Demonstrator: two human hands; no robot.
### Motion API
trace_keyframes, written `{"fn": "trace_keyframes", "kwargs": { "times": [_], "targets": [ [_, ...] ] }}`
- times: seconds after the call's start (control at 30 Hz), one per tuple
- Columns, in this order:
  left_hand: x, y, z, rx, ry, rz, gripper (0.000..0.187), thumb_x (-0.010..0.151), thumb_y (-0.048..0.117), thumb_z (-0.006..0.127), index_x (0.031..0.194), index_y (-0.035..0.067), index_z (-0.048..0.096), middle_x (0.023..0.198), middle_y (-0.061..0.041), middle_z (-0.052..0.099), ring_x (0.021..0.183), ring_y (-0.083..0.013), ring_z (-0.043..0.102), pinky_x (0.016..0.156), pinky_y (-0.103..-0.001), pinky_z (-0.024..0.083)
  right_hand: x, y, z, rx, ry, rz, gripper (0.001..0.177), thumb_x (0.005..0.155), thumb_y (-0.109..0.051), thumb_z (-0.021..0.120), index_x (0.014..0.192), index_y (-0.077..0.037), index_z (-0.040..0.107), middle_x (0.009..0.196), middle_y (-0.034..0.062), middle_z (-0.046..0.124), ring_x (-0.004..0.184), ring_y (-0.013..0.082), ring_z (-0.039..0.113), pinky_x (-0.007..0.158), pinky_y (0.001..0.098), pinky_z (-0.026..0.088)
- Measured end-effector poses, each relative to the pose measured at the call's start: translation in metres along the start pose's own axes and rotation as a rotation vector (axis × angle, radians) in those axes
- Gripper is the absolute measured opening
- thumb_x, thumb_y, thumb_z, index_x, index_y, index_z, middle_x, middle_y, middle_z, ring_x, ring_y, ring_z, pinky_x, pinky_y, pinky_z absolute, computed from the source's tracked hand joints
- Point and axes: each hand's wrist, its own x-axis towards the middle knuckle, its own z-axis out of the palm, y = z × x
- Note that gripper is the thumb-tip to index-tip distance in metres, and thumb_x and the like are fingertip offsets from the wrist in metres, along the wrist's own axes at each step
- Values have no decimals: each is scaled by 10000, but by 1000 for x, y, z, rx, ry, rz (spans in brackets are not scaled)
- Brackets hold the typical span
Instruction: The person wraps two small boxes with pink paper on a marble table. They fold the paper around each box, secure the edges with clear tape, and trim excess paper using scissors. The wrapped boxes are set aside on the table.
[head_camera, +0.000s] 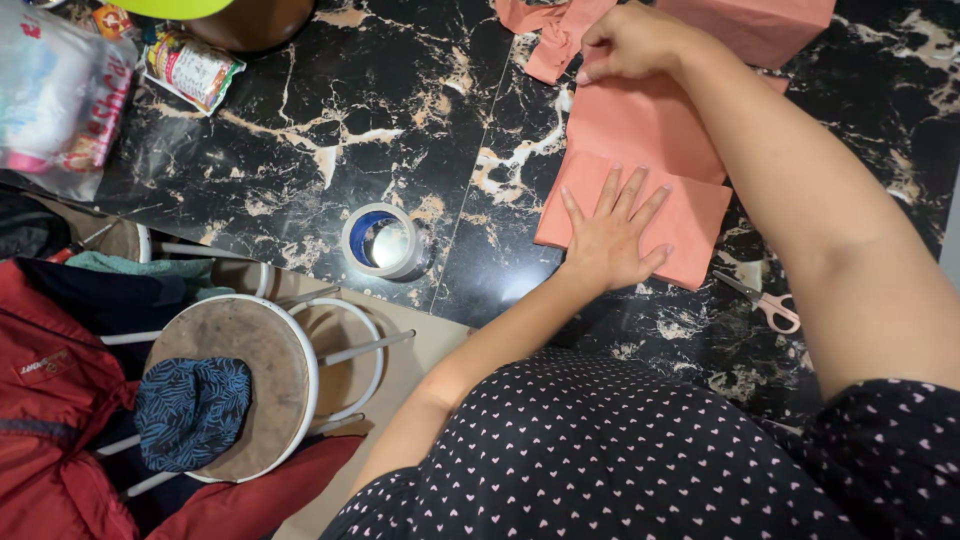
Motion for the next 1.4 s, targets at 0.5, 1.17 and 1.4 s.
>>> {"fn": "trace_keyframes", "kwargs": {
  "times": [0.5, 1.17, 1.4],
  "targets": [
    [2, 1, -4, -24, 8, -15, 965, 842, 674, 546, 1587, 106, 315, 1651, -72, 241, 1565, -340, 99, 1032, -905, 41, -209, -113, -20, -354, 241, -158, 247, 955, -336, 728, 849, -118, 681, 745, 52, 665, 709, 258, 674, 672, 426, 519],
    [-9, -53, 4, -460, 464, -35, 375, 804, 70, 653, 1170, -8, 643, 1330, -221, 582, 1320, -424, 516, 1119, -477, 436, -254, -182, 113, -401, 787, 17, 178, 912, -92, 666, 1068, -65, 747, 1191, 74, 763, 1144, 207, 721, 998, 348, 469],
    [17, -101, -25, -647, 584, 74, 538, 842, -82, 625, 1372, 13, 632, 1442, -165, 572, 1368, -368, 525, 1162, -442, 432, -258, -184, 114, -399, 828, 5, 174, 921, -94, 653, 1050, -47, 758, 1145, 75, 774, 1144, 207, 726, 967, 351, 459]
  ]
}}
